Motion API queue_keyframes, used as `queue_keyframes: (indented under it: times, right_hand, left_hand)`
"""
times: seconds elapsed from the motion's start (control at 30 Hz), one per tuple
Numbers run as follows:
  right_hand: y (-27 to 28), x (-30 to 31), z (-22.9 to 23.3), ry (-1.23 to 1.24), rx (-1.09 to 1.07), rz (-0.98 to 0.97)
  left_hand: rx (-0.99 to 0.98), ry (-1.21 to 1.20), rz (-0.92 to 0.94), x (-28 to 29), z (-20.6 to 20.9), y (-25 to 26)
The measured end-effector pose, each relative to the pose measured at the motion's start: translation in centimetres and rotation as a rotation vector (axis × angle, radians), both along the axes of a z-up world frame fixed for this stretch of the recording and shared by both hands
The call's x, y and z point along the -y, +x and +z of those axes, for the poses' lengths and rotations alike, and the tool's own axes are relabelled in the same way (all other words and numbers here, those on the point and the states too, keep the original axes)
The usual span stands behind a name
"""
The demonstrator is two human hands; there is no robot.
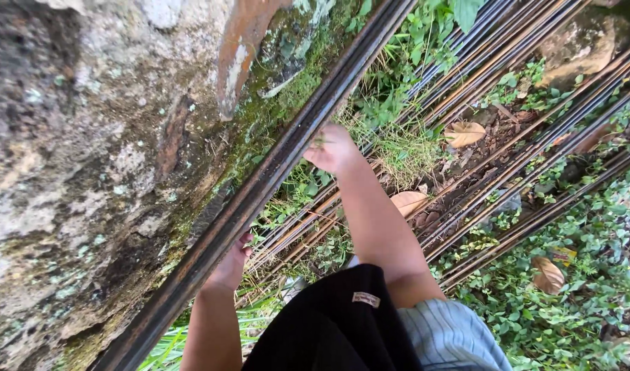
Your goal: The recorder is weeding and cleaning moss off a stone wall by hand.
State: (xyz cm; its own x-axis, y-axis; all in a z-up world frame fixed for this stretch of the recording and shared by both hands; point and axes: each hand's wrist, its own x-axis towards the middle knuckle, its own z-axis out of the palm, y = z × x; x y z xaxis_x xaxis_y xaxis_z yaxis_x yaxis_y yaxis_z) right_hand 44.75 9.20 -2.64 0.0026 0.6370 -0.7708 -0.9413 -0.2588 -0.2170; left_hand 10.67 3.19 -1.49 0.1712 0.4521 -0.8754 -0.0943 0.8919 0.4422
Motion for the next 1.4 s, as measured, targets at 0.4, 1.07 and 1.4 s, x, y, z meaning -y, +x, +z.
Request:
queue_keyframes:
  times: [0.4, 1.07, 1.4]
  right_hand:
    - [0.0, 0.1, -11.9, -0.156, 0.862, 0.302]
    - [19.7, 30.4, 40.0, -0.594, 1.238, 0.749]
    - [28.4, 36.3, 82.0, -0.517, 1.527, 1.073]
  left_hand:
    - [-0.163, -0.040, 0.013, 0.3, -1.0, 0.0]
    - [0.069, 0.014, -0.436, 5.5, 44.0, 20.8]
    - [0.032, 0.239, -0.599, 11.2, 73.2, 31.6]
